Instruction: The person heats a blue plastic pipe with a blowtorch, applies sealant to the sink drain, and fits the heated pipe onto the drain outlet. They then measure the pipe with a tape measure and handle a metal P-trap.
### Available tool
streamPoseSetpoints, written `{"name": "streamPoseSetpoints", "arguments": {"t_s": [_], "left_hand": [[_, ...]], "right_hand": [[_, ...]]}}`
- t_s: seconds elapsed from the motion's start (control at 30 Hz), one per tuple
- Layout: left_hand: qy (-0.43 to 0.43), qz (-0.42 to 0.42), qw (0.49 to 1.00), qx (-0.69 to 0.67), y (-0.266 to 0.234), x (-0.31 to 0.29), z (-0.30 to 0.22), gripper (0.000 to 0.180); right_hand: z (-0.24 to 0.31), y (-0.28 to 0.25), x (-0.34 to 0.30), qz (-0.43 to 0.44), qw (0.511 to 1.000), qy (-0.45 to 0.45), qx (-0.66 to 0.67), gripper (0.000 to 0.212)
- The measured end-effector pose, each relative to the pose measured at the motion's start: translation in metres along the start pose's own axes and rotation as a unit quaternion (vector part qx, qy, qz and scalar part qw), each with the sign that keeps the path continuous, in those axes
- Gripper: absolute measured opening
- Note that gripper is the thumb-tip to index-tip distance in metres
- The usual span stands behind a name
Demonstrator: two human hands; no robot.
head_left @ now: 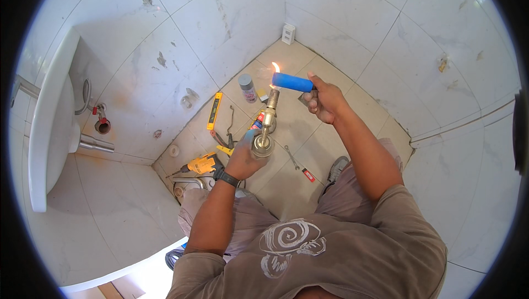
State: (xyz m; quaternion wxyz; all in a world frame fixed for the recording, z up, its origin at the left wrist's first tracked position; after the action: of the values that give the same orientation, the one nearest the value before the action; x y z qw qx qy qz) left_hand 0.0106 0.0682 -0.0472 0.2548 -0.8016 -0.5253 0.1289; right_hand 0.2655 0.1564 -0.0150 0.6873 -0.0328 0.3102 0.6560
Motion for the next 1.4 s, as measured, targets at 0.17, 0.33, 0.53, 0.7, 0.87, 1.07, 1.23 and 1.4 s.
{"name": "streamPoseSetpoints", "arguments": {"t_s": [0.17, 0.33, 0.53, 0.7, 0.87, 1.07, 1.23, 1.4], "left_hand": [[0.006, -0.009, 1.0, -0.003, 0.0, -0.001, -0.001, 0.071], [-0.006, -0.002, 1.0, -0.005, 0.0, 0.0, 0.001, 0.071], [-0.01, -0.002, 1.0, -0.016, 0.0, 0.0, 0.002, 0.071], [-0.001, -0.006, 1.0, -0.011, -0.001, 0.0, 0.0, 0.071], [-0.01, -0.001, 1.0, -0.018, -0.001, 0.0, 0.001, 0.071], [-0.015, -0.001, 1.0, -0.023, 0.0, -0.001, 0.003, 0.072], [-0.006, -0.005, 1.0, -0.009, -0.002, -0.001, 0.0, 0.072], [-0.011, 0.002, 1.0, -0.004, -0.002, 0.0, -0.002, 0.071]], "right_hand": [[-0.002, -0.002, 0.007, 0.04, 0.999, -0.005, 0.004, 0.036], [0.014, 0.005, 0.002, 0.034, 0.974, -0.186, -0.123, 0.034], [0.03, 0.015, -0.021, -0.019, 0.866, -0.39, -0.313, 0.034], [0.036, 0.022, -0.033, -0.02, 0.799, -0.494, -0.342, 0.033], [0.036, 0.022, -0.032, -0.017, 0.814, -0.489, -0.315, 0.032], [0.028, 0.013, -0.018, 0.002, 0.896, -0.39, -0.212, 0.032], [0.027, 0.011, -0.016, -0.003, 0.899, -0.365, -0.244, 0.039], [0.029, 0.013, -0.016, 0.003, 0.914, -0.337, -0.226, 0.041]]}}
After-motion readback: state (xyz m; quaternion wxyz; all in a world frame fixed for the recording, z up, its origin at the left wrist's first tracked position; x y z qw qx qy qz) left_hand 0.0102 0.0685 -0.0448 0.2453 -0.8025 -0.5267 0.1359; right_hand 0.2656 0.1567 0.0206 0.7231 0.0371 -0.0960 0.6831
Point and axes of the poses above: each hand's wrist, its own x-axis towards the middle knuckle, its own y-axis out of the palm, z = x × y, the point moved 7 cm from there along x, towards the middle knuckle
